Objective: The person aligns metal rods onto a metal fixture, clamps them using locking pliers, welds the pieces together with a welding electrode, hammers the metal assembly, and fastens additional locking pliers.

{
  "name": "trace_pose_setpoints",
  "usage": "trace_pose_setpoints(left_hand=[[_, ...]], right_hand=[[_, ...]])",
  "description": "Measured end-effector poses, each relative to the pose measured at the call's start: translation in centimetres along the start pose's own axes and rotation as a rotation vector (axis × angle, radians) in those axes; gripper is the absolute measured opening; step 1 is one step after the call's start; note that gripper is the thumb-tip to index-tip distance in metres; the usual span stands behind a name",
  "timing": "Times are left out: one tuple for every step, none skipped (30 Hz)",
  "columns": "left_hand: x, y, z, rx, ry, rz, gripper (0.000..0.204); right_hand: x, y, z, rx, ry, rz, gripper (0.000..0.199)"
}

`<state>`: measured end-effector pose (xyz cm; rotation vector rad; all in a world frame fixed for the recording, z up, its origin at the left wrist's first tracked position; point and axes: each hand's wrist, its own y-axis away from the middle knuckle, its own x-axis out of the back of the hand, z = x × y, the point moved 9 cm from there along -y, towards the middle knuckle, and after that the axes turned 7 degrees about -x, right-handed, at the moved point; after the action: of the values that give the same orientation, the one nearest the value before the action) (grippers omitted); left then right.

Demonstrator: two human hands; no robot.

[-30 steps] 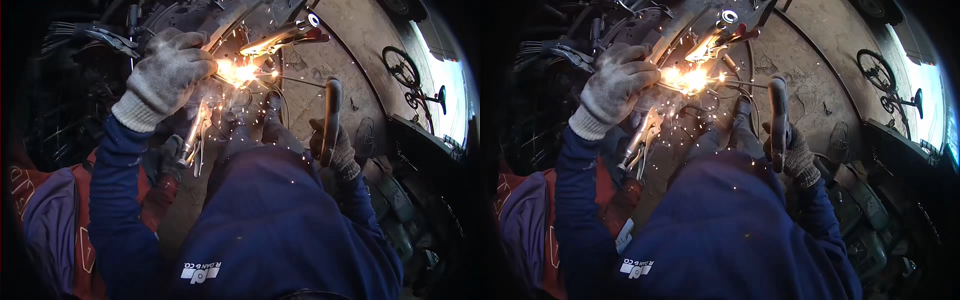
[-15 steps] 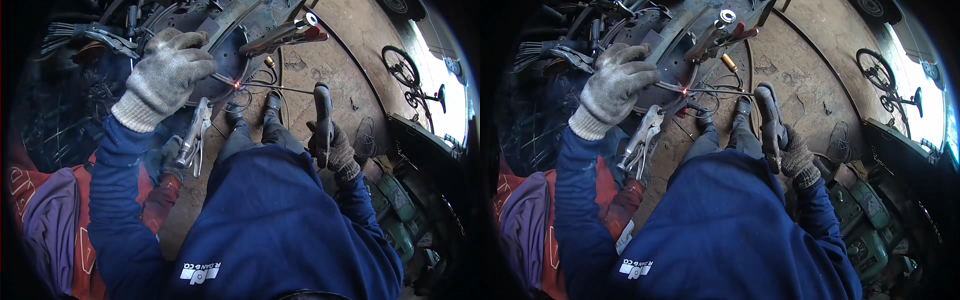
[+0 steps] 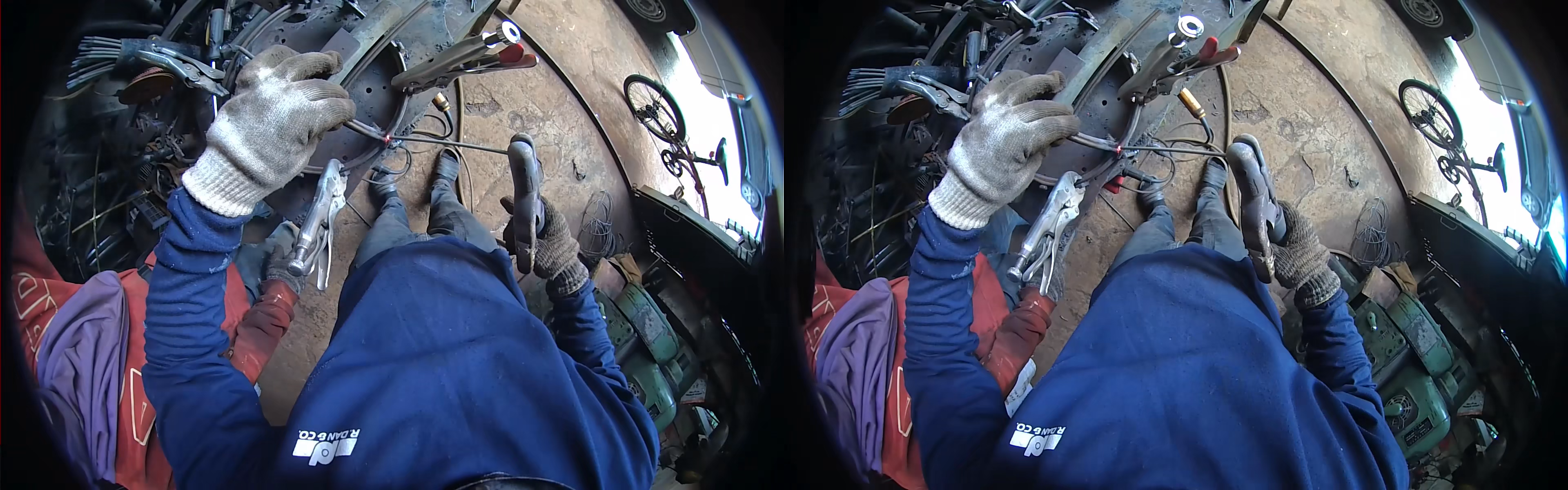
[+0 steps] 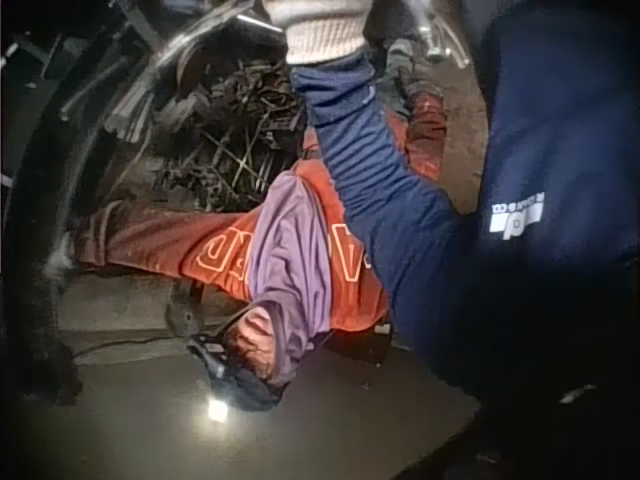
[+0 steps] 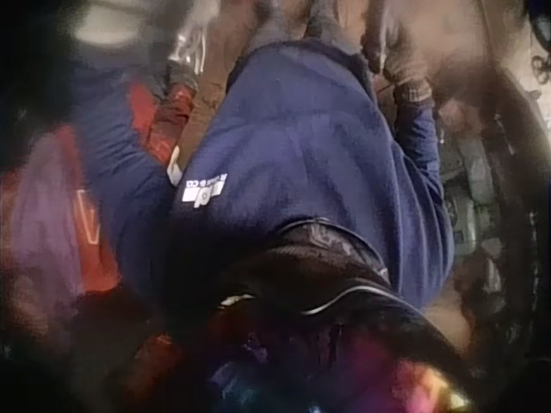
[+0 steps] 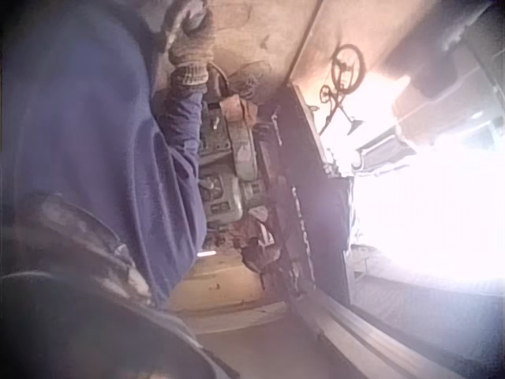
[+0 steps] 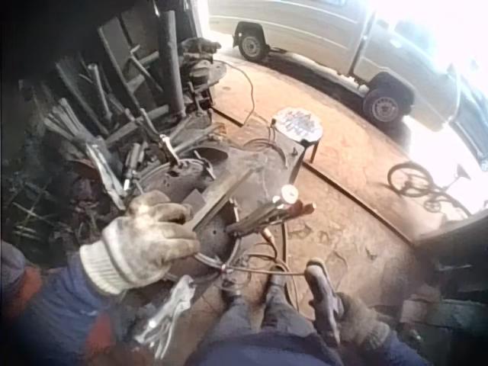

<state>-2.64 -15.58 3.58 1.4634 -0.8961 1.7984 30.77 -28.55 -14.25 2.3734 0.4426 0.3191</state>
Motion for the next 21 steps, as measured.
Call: trace_pose_setpoints(left_hand=[[0.0,0.0,0.0,-0.003,-0.003,0.000,0.038],[-0.1,0.0,0.0,-0.003,-0.003,0.000,0.038],[-0.2,0.1,0.0,-0.003,-0.005,0.005,0.038],[-0.2,0.1,0.0,-0.003,-0.007,0.010,0.038],[-0.2,0.1,0.0,-0.003,-0.006,0.011,0.038],[-0.2,0.0,0.0,-0.004,-0.009,0.011,0.038],[-0.3,0.0,0.1,-0.004,-0.012,0.012,0.038],[-0.3,0.1,0.1,-0.004,-0.011,0.012,0.038],[-0.3,0.1,0.1,0.003,-0.008,0.011,0.038],[-0.3,0.1,0.0,0.009,-0.004,0.011,0.038],[-0.3,0.2,0.0,0.010,-0.004,0.010,0.038],[-0.4,0.2,-0.1,0.011,0.000,0.001,0.038],[-0.5,0.2,-0.1,0.012,0.004,-0.008,0.038],[-0.6,0.2,-0.1,0.012,0.005,-0.007,0.038],[-0.8,0.4,-0.2,0.017,-0.011,-0.018,0.039],[-0.9,0.5,-0.3,0.023,-0.027,-0.029,0.039],[-1.1,0.5,-0.4,0.024,-0.010,-0.061,0.041],[-0.5,0.6,-0.2,0.070,-0.026,-0.032,0.039],[-0.9,0.8,-0.4,0.059,-0.021,-0.039,0.037],[-1.6,1.0,-0.8,0.055,-0.008,-0.052,0.035],[-2.0,1.2,-1.0,0.058,-0.002,-0.056,0.035]], right_hand=[[0.0,0.0,0.0,-0.012,-0.008,0.002,0.070],[0.0,0.0,0.1,-0.023,-0.015,0.004,0.072],[0.0,0.0,0.2,-0.023,-0.015,0.003,0.072],[0.0,0.0,0.3,-0.029,-0.030,0.000,0.072],[0.0,-0.1,0.4,-0.036,-0.044,-0.001,0.072],[0.0,-0.1,0.4,-0.037,-0.044,0.000,0.072],[0.0,-0.1,0.5,-0.047,-0.050,0.000,0.072],[0.0,-0.1,0.5,-0.057,-0.056,-0.002,0.072],[0.0,-0.1,0.4,-0.057,-0.056,-0.002,0.072],[0.0,-0.1,0.0,-0.029,-0.030,0.007,0.072],[0.0,-0.1,-0.3,-0.001,-0.004,0.016,0.072],[0.0,-0.1,-0.4,-0.002,-0.004,0.015,0.072],[0.0,-0.1,-0.4,-0.001,0.019,0.013,0.072],[0.1,-0.1,-0.4,-0.002,0.042,0.014,0.072],[0.1,-0.1,0.0,-0.028,0.052,-0.002,0.071],[0.2,-0.1,0.5,-0.054,0.062,-0.016,0.070],[0.3,-0.1,1.0,-0.097,-0.030,0.015,0.071],[0.2,-0.1,1.0,-0.095,-0.030,0.017,0.071],[0.4,0.0,0.7,-0.082,-0.005,0.049,0.070],[0.5,-0.1,0.6,-0.078,0.022,0.074,0.069],[0.2,-0.3,0.4,-0.064,-0.009,0.057,0.066]])
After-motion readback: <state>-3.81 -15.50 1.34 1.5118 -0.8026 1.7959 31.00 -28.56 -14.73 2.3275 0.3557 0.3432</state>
